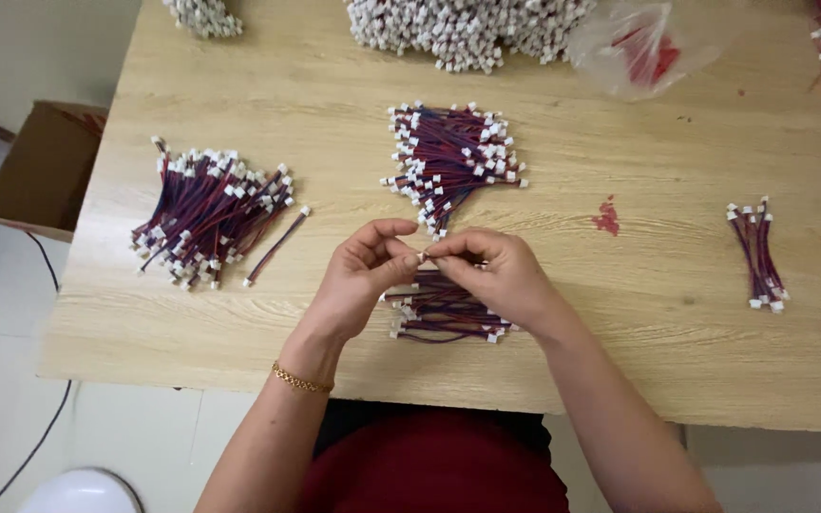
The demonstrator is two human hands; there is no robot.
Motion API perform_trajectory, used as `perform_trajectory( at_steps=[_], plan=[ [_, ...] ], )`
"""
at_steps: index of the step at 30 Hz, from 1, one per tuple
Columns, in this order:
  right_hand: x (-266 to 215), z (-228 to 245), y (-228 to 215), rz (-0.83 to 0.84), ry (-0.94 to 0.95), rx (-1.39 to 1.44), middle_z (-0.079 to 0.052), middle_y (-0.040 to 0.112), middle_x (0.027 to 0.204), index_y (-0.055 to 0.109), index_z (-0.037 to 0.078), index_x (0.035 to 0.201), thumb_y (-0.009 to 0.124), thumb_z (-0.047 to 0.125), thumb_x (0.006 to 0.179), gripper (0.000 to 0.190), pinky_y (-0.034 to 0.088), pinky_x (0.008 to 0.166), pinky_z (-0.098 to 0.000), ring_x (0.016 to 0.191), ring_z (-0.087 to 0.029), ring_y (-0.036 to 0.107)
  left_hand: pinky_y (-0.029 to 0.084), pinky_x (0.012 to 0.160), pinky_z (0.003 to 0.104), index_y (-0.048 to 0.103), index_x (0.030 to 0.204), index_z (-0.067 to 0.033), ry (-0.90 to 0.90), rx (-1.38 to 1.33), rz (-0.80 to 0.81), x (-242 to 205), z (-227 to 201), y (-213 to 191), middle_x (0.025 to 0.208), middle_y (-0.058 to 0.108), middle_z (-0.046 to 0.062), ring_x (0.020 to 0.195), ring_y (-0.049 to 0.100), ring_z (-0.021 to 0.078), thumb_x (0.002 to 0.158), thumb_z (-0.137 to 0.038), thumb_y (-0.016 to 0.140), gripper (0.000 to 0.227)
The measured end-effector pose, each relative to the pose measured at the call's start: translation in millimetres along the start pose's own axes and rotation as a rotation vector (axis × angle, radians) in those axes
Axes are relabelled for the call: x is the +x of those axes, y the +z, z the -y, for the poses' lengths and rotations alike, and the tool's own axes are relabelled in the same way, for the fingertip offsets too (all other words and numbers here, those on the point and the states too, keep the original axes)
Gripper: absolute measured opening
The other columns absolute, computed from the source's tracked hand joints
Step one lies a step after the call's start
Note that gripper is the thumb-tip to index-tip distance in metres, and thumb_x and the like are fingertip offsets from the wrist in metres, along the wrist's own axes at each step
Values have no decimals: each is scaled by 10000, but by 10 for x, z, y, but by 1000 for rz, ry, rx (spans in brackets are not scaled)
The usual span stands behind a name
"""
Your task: Sorting and bundling small wire assemblies with connectors on a wooden table
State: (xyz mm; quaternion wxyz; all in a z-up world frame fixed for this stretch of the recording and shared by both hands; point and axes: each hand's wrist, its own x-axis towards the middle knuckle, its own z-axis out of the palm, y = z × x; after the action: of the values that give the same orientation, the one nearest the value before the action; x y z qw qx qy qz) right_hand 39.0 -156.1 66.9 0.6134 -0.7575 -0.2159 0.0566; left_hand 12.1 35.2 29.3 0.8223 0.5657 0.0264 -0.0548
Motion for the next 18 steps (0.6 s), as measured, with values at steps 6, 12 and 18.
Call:
perform_trajectory(
  at_steps=[6,12,18],
  plan=[
    [60,196,90,-24,13,-20,-106,697,755,764,70,894,717,-16,756,169,525,707,-332,749,-184,667,572,682,221,652,1126,-35,10,111,1,-2,-22,58,783,671,42,751,645,86,842,-18,714,292],
    [-35,-115,116,26,5,-86,-78,739,864,750,124,915,734,100,812,107,540,777,-339,865,-245,706,564,739,290,678,1116,-50,-66,415,-40,-88,6,12,774,672,83,758,648,147,827,-24,727,294],
    [-410,-672,-780,-426,188,-570,-101,701,881,728,124,980,695,126,866,119,542,751,-334,863,-263,681,532,747,304,771,943,-188,39,1192,-87,25,-161,-175,897,702,12,840,690,200,813,-292,780,167]
  ],
)
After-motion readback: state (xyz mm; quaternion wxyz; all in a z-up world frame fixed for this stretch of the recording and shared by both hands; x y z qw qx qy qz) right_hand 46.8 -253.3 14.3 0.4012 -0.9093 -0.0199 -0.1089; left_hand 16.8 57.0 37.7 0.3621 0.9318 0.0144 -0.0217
